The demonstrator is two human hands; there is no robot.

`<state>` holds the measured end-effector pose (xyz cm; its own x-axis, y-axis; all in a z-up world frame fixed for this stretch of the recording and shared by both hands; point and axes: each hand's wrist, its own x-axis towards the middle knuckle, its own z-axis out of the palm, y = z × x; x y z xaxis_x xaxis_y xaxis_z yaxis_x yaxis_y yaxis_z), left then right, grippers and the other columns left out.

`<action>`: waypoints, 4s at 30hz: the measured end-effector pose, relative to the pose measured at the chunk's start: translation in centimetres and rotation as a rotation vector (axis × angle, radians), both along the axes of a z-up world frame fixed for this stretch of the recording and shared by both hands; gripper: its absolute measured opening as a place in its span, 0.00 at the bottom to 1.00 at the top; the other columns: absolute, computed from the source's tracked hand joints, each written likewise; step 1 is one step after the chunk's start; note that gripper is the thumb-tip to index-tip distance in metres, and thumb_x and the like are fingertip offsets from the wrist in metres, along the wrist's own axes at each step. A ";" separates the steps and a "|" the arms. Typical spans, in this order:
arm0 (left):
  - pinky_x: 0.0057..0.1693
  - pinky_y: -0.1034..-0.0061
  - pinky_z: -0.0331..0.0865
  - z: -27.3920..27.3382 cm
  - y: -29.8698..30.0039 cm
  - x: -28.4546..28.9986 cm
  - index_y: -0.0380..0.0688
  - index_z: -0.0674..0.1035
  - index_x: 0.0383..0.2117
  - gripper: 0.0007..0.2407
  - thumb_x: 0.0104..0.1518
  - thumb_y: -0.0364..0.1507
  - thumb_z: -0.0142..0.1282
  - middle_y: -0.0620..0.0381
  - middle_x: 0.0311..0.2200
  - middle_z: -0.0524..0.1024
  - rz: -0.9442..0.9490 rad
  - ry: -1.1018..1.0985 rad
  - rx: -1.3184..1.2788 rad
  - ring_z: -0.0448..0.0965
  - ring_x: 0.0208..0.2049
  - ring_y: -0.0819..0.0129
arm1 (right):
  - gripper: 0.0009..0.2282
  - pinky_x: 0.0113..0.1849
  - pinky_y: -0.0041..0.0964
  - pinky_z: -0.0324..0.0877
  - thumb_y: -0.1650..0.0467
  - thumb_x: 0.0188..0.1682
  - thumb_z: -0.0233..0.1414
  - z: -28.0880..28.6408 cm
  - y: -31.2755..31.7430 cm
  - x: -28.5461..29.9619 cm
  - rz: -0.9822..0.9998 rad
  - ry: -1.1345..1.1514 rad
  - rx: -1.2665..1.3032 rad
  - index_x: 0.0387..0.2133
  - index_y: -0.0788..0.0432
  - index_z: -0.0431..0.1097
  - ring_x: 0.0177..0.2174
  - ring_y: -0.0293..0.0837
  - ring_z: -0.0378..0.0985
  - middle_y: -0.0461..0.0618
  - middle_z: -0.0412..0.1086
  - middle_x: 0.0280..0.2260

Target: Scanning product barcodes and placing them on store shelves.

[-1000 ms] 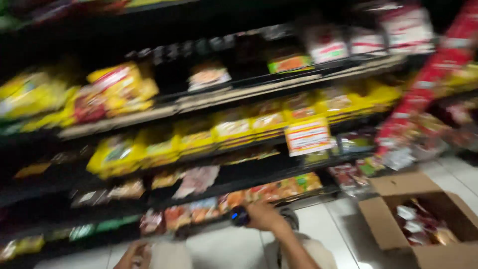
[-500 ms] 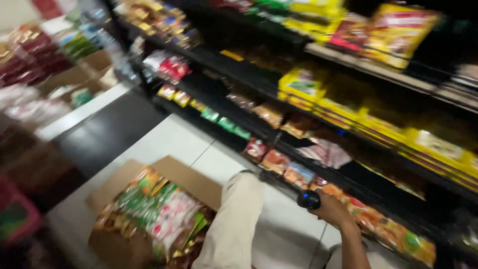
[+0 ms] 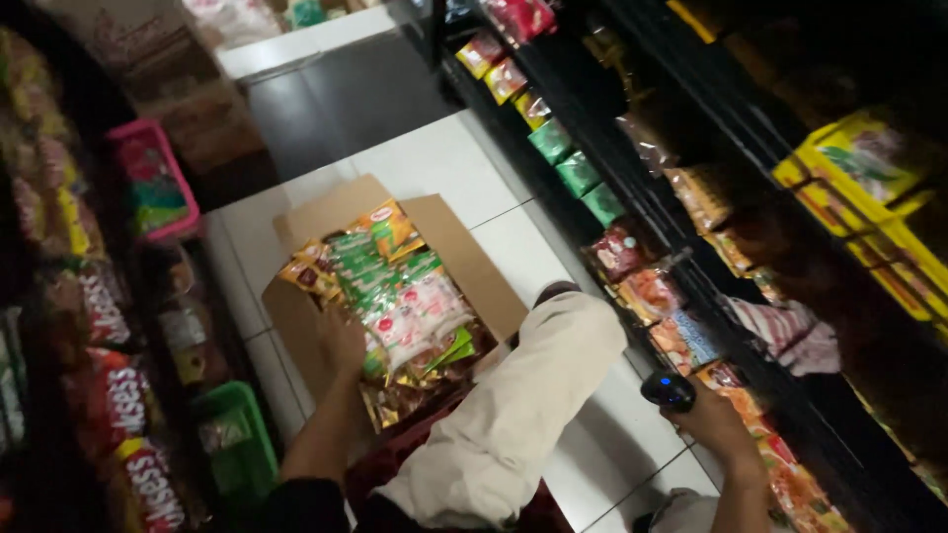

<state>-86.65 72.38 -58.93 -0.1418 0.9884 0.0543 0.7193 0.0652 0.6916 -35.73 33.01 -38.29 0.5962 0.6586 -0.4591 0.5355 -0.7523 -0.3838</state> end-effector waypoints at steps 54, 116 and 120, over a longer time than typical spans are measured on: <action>0.62 0.63 0.66 28.7 -22.4 43.4 0.42 0.72 0.58 0.14 0.70 0.32 0.49 0.53 0.53 0.76 -1.462 -1.458 -1.468 0.75 0.56 0.64 | 0.14 0.43 0.42 0.75 0.73 0.52 0.54 7.3 -4.4 -3.7 -0.912 0.650 1.604 0.51 0.57 0.66 0.41 0.43 0.79 0.48 0.73 0.43; 0.65 0.64 0.62 31.8 -18.6 39.6 0.43 0.61 0.67 0.32 0.62 0.53 0.41 0.51 0.64 0.68 -1.166 -1.410 -1.233 0.69 0.63 0.61 | 0.17 0.35 0.32 0.73 0.72 0.40 0.65 12.0 -6.0 -7.6 -0.447 -0.201 0.928 0.43 0.63 0.74 0.29 0.34 0.78 0.47 0.78 0.29; 0.66 0.64 0.62 31.4 -18.6 39.8 0.43 0.62 0.66 0.32 0.63 0.52 0.41 0.50 0.63 0.68 -1.161 -1.404 -1.239 0.69 0.63 0.61 | 0.17 0.34 0.32 0.73 0.72 0.39 0.65 11.8 -6.0 -7.6 -0.435 -0.220 0.919 0.42 0.62 0.74 0.28 0.35 0.77 0.47 0.78 0.28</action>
<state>-46.84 53.77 -27.51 0.9938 0.0876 -0.0682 -0.0279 0.7915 0.6105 -43.28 26.99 -26.50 0.8757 0.4078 0.2586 0.4157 -0.3641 -0.8334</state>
